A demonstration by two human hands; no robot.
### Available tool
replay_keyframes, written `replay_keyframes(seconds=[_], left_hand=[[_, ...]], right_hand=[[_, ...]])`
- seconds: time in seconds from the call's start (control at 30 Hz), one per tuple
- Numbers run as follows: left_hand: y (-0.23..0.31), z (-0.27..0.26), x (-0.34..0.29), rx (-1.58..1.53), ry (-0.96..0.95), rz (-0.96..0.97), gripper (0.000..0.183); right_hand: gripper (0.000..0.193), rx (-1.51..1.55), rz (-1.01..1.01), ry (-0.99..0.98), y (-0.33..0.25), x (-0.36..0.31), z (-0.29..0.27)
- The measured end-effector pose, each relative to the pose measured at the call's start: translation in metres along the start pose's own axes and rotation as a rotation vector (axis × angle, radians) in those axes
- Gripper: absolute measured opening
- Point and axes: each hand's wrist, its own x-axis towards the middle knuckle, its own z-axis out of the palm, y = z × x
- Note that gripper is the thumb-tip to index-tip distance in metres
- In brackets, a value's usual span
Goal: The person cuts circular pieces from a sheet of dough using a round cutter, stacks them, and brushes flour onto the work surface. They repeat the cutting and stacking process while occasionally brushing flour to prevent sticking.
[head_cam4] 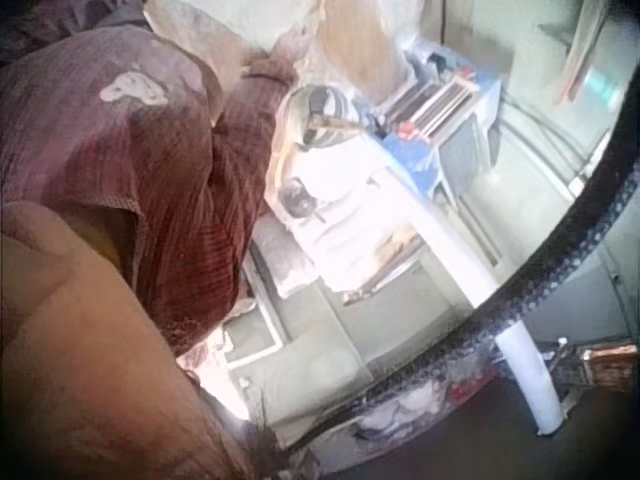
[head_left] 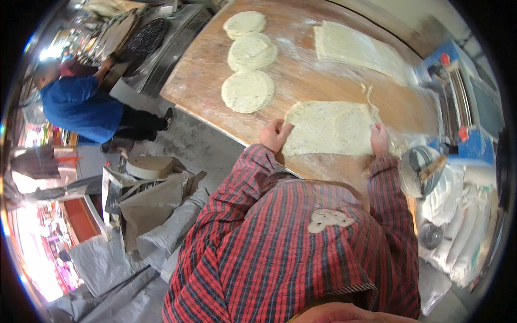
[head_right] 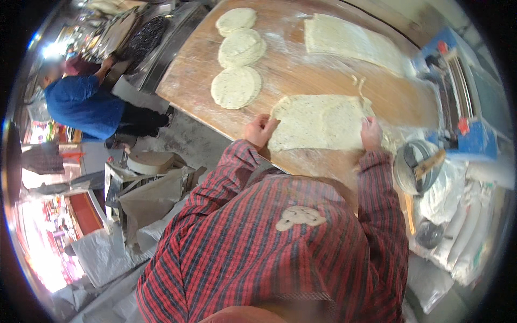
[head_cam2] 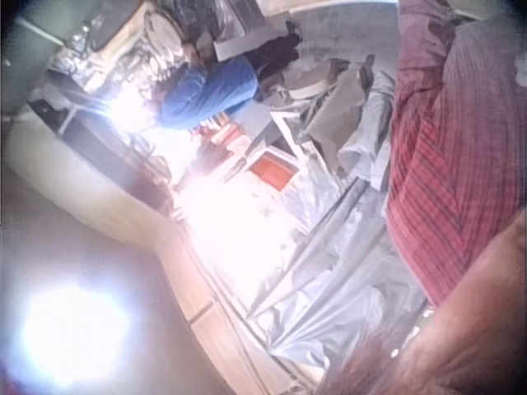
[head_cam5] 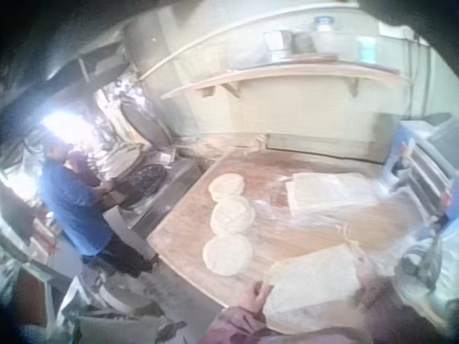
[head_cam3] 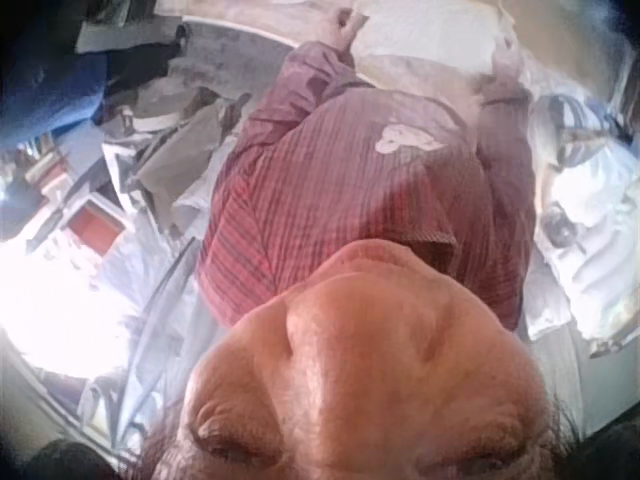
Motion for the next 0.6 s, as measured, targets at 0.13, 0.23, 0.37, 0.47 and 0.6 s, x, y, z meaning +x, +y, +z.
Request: replay_keyframes(seconds=[0.13,0.23,0.37,0.47,0.6], left_hand=[[-0.005,0.003,0.008,0.045,0.033,-0.001,0.038],[-0.008,0.009,0.016,-0.045,-0.011,0.007,0.031],[-0.010,0.008,0.011,0.152,0.032,0.007,0.029],[-0.005,0.011,0.004,0.112,0.149,0.052,0.030],[0.006,0.013,0.003,0.031,0.091,-0.023,0.031]], right_hand=[[0.030,0.255,0.007,-0.045,-0.018,-0.004,-0.003],[0.038,-0.079,0.063,-0.028,-0.030,-0.008,-0.004],[0.049,-0.029,0.056,-0.031,-0.048,-0.024,-0.004],[0.046,-0.102,0.034,-0.043,-0.052,-0.029,-0.007],[0.050,-0.073,0.016,-0.072,-0.049,-0.022,-0.011]])
